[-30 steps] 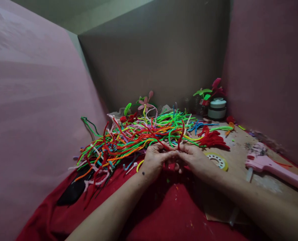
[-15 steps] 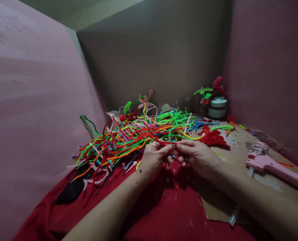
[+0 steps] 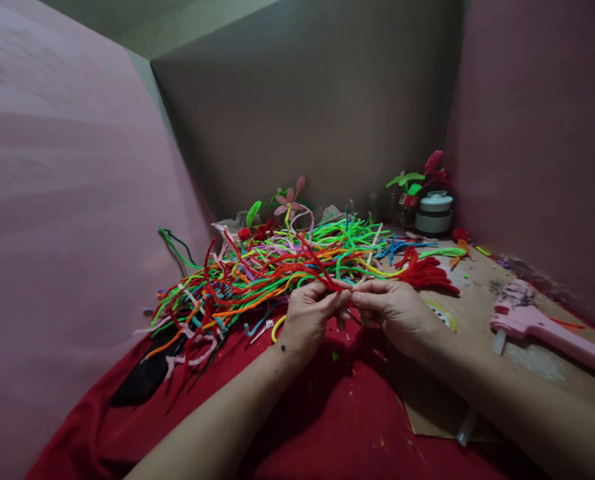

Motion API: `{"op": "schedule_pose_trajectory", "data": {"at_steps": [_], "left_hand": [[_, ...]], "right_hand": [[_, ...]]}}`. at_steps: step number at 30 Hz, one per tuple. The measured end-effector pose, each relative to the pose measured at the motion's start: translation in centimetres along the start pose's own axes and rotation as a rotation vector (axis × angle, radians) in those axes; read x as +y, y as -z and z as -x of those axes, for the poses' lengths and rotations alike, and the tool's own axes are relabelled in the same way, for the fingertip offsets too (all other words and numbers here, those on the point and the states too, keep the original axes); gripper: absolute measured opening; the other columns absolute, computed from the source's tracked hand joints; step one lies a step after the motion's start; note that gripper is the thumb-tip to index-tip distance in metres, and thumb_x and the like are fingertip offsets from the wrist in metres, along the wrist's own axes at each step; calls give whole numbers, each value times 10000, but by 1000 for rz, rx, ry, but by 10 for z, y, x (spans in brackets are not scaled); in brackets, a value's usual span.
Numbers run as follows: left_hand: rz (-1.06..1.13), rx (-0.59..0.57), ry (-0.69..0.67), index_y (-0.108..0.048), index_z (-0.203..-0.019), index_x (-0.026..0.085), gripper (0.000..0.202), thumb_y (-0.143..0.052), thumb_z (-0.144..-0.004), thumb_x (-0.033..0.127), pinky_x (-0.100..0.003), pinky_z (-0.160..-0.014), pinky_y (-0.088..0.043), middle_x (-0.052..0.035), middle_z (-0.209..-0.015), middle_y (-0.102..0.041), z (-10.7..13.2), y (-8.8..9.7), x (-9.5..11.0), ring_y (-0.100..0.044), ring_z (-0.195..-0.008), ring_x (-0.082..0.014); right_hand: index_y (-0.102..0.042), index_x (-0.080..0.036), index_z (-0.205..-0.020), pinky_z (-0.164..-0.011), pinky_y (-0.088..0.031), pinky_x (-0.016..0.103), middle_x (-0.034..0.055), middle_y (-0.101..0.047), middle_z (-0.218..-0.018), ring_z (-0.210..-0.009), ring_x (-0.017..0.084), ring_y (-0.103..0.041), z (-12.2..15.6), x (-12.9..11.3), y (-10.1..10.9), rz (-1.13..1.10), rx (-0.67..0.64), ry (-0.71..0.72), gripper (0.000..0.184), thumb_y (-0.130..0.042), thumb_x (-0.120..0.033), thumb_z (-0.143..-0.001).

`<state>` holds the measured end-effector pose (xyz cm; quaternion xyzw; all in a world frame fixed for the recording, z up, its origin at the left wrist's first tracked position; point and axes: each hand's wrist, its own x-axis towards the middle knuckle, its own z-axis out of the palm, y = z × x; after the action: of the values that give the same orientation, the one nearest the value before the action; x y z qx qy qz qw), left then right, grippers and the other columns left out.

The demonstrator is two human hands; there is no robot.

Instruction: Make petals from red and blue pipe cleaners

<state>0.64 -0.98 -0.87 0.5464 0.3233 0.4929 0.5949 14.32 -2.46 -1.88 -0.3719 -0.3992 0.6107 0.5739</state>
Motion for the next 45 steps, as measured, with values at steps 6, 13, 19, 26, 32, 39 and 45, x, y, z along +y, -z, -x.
{"op": "schedule_pose_trajectory", "data": {"at_steps": [6, 13, 19, 26, 32, 39, 45], "left_hand": [[27, 88, -14, -638, -704, 107, 161, -707, -672, 249, -157, -410, -401, 19, -528, -583, -3, -1, -4, -493, -427, -54], [-20, 125, 11, -588, -628, 108, 223, -704, -668, 294, -173, -358, -357, 19, -448, -552, -2, -3, -5, -444, -348, -60], [54, 122, -4, -545, -589, 115, 242, -697, -673, 283, -183, -375, -374, 14, -454, -555, -4, 0, -4, -479, -360, -74], [160, 116, 22, -525, -644, 121, 227, -699, -676, 263, -174, -397, -344, 38, -458, -517, -4, 0, 2, -463, -376, -60], [215, 105, 77, -528, -685, 126, 227, -715, -659, 253, -159, -385, -294, 53, -439, -479, -3, 2, 5, -472, -386, -63], [201, 60, 34, -539, -655, 124, 203, -701, -685, 243, -163, -387, -327, 46, -439, -497, 1, 4, 2, -449, -382, -49], [113, 93, -11, -550, -624, 125, 207, -688, -687, 266, -170, -343, -322, 30, -421, -509, 3, 2, 3, -476, -373, -78]], "right_hand": [[-713, -169, -645, -554, -346, 269, 16, -623, -594, -548, 124, -478, 5, -1, -1, 507, 27, 252, 126, -633, -250, -698], [-640, -168, -609, -589, -356, 261, 2, -580, -583, -588, 131, -493, 8, 2, -1, 838, -3, 388, 197, -529, -191, -770], [-536, -164, -531, -519, -303, 246, -25, -460, -493, -501, 99, -397, 8, 2, -2, 863, -23, 385, 237, -532, -205, -764], [-609, -142, -674, -492, -405, 242, 19, -608, -624, -487, 95, -506, 4, 5, 2, 180, -181, -31, 160, -629, -289, -736], [-627, -124, -736, -587, -508, 252, 73, -680, -728, -581, 120, -622, 0, 6, 5, -284, -233, -277, 72, -677, -141, -687], [-642, -121, -676, -569, -489, 215, 40, -650, -668, -557, 90, -571, -2, 7, 7, -352, -202, -345, 92, -685, -65, -617], [-601, -117, -571, -535, -465, 215, 15, -607, -580, -507, 79, -544, 0, 7, 3, -282, -232, -313, 173, -765, -81, -529]]}}
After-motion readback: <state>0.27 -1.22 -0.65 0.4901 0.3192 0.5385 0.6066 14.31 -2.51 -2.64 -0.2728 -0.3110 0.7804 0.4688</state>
